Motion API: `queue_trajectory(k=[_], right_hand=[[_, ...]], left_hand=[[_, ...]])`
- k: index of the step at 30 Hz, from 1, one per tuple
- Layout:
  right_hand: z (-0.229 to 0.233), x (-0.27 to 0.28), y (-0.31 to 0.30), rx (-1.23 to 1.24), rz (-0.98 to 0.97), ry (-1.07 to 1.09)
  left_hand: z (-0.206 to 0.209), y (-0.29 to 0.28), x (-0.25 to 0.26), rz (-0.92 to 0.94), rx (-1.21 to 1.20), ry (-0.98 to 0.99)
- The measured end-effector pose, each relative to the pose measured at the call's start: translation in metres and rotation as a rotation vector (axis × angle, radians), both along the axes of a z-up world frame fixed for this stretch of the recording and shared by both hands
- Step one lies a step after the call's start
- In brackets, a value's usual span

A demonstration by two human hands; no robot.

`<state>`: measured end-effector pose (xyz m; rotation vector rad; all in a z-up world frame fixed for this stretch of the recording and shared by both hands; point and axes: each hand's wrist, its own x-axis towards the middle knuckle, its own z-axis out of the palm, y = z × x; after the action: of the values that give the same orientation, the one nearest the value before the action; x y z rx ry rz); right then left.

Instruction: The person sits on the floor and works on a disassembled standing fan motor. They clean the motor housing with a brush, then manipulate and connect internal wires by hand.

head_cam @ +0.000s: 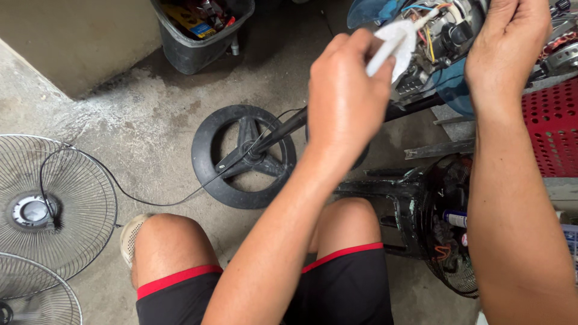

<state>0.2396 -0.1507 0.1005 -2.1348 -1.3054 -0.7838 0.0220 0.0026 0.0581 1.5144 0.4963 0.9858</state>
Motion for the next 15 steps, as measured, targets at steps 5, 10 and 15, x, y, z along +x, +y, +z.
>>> queue_trajectory(k=[5, 10, 15], right_hand=[[0.0, 0.001, 0.003, 0.01, 0.009, 0.001], [0.001, 0.003, 0.001, 0.03, -0.008, 0.02], [-0.001, 0.006, -0.008, 0.018, -0.033, 0.028]], left_hand=[[0.015, -0.004, 0.008, 0.083, -0.022, -0.035], [0.015, -0.006, 0.025, 0.171, 0.113, -0.099], [-0.009, 0.01, 0.036, 0.232, 0.083, -0.001]])
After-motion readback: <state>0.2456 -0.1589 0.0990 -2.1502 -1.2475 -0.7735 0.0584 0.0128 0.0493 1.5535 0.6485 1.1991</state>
